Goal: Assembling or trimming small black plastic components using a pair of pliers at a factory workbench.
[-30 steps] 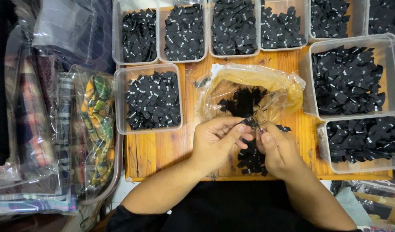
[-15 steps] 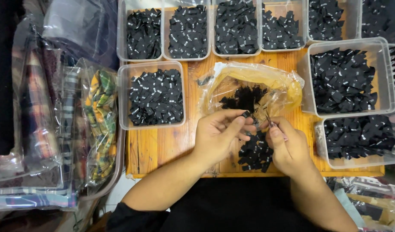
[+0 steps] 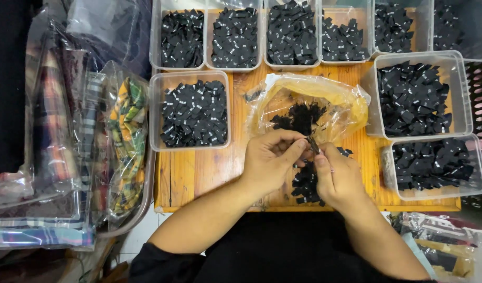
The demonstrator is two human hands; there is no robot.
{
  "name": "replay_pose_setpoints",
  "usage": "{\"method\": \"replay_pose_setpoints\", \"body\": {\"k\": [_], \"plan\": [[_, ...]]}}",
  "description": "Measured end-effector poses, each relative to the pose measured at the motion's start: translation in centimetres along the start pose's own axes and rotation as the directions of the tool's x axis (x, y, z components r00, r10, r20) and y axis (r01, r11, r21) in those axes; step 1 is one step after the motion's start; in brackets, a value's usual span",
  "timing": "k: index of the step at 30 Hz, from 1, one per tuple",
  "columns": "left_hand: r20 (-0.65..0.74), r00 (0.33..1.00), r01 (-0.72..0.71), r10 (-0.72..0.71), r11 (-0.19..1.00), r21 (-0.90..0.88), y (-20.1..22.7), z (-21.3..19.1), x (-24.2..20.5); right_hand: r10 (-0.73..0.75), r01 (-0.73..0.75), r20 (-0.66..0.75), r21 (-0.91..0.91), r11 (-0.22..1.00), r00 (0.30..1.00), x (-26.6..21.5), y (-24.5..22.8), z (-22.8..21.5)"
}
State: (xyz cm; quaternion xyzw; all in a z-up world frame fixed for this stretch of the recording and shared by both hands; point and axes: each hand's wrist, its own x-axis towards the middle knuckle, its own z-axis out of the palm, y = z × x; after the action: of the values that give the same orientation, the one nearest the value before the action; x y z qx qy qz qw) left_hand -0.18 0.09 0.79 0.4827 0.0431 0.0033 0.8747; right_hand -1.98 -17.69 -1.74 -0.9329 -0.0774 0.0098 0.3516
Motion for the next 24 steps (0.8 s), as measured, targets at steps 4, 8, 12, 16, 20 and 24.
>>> {"method": "replay_pose_setpoints", "body": {"k": [4,8,12,16,20,24], "plan": [[0.012,1.0,-0.012,0.012,1.0,-0.004,-0.1,0.0,0.1,-0.018,0.018,-0.023,-0.004,1.0,1.0,0.0,-0.3,0.3],[0.036,0.999,-0.012,0.011,1.0,0.017,-0.3,-0.3,0.1,-0.049,0.05,-0.049,0.029,0.998,0.998,0.1,-0.3,0.6],[0.061,0.998,-0.014,0.013,1.0,0.021,0.0,-0.2,0.0,-0.079,0.081,-0.063,0.028,0.996,0.995,0.1,0.2,0.8],[0.069,0.997,-0.026,0.024,0.999,0.026,-0.1,-0.2,0.1,-0.09,0.092,-0.049,0.036,0.995,0.995,0.4,-0.1,0.5],[0.069,0.997,-0.035,0.034,0.999,0.013,-0.2,-0.2,0.1,-0.086,0.089,-0.056,0.056,0.994,0.995,0.4,-0.3,0.5],[0.086,0.996,-0.028,0.026,0.999,0.025,-0.3,-0.4,0.2,-0.119,0.125,-0.078,0.074,0.989,0.99,0.7,-1.0,0.3]]}}
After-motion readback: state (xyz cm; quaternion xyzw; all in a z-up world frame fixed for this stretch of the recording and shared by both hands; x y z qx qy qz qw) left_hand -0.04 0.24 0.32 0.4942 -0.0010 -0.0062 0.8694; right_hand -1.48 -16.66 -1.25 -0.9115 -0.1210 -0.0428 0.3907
